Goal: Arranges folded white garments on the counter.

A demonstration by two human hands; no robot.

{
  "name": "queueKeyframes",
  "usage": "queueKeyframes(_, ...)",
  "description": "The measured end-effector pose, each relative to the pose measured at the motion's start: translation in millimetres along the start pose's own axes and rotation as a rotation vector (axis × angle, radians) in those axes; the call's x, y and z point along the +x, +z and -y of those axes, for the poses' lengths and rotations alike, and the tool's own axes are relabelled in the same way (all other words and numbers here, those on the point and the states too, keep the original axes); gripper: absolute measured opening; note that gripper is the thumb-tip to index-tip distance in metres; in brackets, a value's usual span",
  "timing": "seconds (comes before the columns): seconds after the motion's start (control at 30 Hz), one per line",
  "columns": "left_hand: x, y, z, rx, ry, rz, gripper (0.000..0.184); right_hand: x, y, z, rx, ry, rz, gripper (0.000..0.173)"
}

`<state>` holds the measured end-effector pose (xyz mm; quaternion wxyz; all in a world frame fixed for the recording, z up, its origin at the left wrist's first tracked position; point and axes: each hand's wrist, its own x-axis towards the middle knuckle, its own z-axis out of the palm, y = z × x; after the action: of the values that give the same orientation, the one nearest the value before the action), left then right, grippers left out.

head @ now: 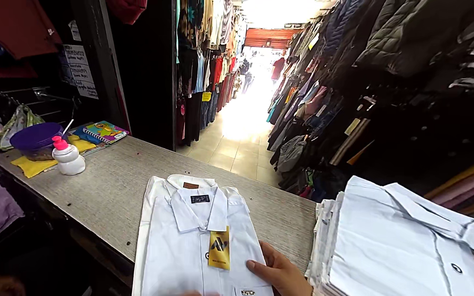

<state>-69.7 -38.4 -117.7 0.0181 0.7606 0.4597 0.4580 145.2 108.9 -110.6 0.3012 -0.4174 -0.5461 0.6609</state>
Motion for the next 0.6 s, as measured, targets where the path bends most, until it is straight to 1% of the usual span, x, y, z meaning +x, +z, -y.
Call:
queueKeyframes(0.03,2,-12,12,0.038,-0.117,-0.063,0.023,1,1,-3,0.03,-0.02,-0.032,0.038)
queueKeyframes(0.1,4,-35,46,0.1,-0.381,-0.171,0.027,1,0,-8,0.112,-0.085,-0.089,0.031)
queueKeyframes(0.13,3,-38,70,0.118,-0.467,-0.207,0.029,1,-2,-9,0.159,-0.129,-0.113,0.03)
queueKeyframes(0.2,7,-35,105,0.11,-0.534,-0.256,0.03,5,-10,-11,0.285,-0.234,-0.169,0.032)
queueKeyframes(0.23,14,-31,111,0.081,-0.545,-0.245,0.031,7,-13,-11,0.345,-0.276,-0.206,0.033)
queueKeyframes(0.3,31,-20,109,-0.02,-0.565,-0.15,0.033,11,-17,-8,0.431,-0.321,-0.281,0.033)
queueKeyframes(0.37,46,-8,110,-0.08,-0.604,0.006,0.04,13,-16,-5,0.479,-0.329,-0.335,0.032)
queueKeyframes(0.4,54,-4,114,-0.067,-0.642,0.094,0.046,14,-15,-5,0.491,-0.327,-0.353,0.03)
queueKeyframes(0.47,74,-3,121,0.028,-0.729,0.208,0.054,15,-16,-4,0.49,-0.317,-0.386,0.028)
queueKeyframes(0.6,102,-15,149,0.266,-0.854,0.313,0.062,10,-25,-2,0.441,-0.321,-0.469,0.026)
